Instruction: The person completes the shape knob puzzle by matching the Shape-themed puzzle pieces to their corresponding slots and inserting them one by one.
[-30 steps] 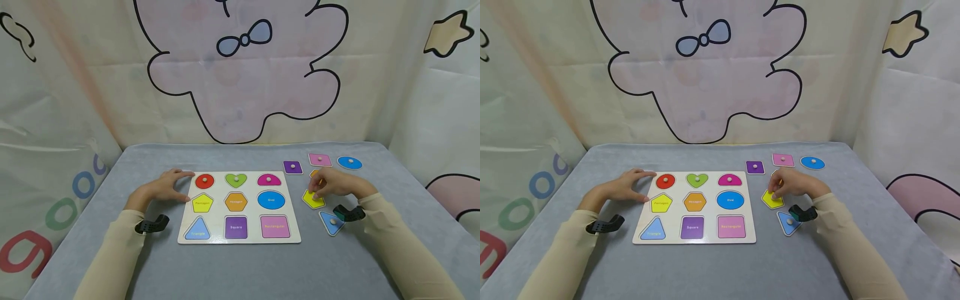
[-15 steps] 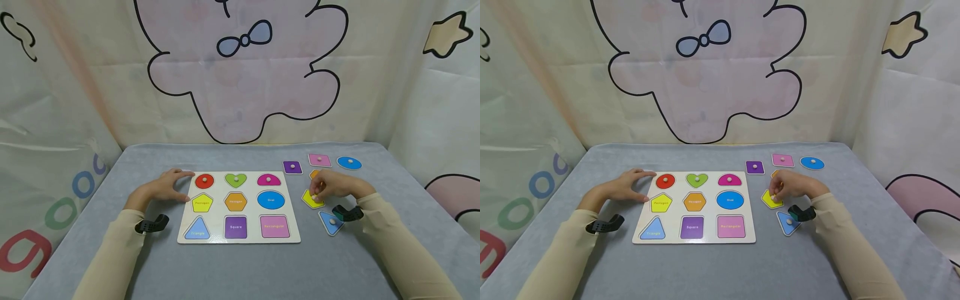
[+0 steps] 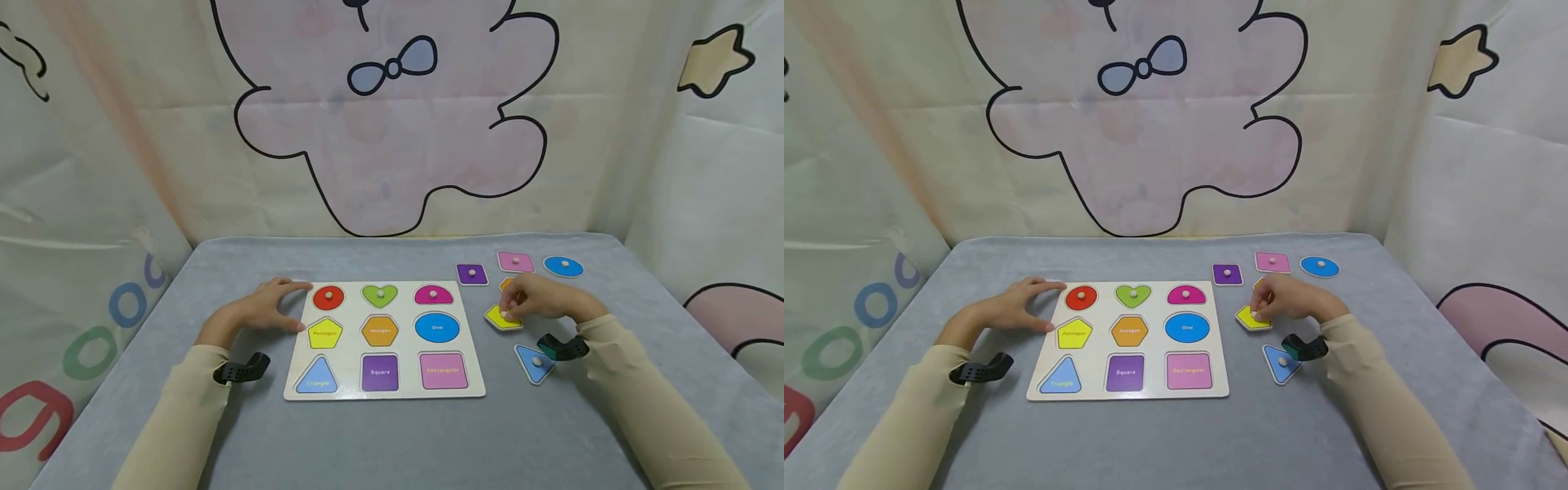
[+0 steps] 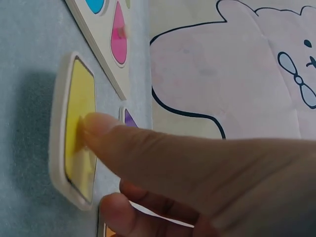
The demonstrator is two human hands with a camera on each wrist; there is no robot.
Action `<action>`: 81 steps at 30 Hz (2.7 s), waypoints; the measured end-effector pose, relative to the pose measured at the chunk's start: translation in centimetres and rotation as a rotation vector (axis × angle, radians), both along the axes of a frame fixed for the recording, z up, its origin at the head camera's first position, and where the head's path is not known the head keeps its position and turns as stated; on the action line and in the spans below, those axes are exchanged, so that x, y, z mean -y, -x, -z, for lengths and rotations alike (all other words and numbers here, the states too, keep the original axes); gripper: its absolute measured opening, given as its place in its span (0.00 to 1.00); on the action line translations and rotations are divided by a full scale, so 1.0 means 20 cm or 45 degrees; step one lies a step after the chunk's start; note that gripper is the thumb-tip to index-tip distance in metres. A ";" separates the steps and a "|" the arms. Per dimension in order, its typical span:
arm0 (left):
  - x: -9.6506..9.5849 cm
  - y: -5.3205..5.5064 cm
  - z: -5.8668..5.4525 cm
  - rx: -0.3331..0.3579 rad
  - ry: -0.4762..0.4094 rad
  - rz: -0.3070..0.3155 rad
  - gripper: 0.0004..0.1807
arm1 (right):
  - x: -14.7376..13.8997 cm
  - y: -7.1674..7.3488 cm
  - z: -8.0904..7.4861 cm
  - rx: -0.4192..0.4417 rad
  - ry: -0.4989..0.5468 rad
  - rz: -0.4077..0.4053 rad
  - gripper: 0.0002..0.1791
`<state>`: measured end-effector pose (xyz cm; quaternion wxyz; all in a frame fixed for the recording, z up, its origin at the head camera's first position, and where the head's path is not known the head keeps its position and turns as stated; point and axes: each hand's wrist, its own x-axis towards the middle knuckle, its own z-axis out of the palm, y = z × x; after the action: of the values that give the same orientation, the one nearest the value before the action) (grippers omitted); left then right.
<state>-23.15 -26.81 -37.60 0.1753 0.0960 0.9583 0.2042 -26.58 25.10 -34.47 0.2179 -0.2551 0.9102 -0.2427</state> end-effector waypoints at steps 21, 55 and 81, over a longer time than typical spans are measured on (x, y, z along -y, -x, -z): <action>0.00 0.00 0.00 -0.004 0.005 0.002 0.49 | 0.07 0.01 0.01 -0.170 0.086 0.092 0.02; -0.01 0.00 0.00 0.013 0.015 -0.018 0.49 | 0.20 -0.03 0.00 -0.286 0.103 0.158 0.08; 0.00 0.01 0.01 0.014 -0.007 -0.014 0.49 | 0.47 -0.04 -0.01 -0.297 0.062 0.006 0.05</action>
<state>-23.25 -26.87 -37.74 0.1791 0.0900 0.9573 0.2083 -25.83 15.73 -34.29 0.1034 -0.2846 0.9239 -0.2341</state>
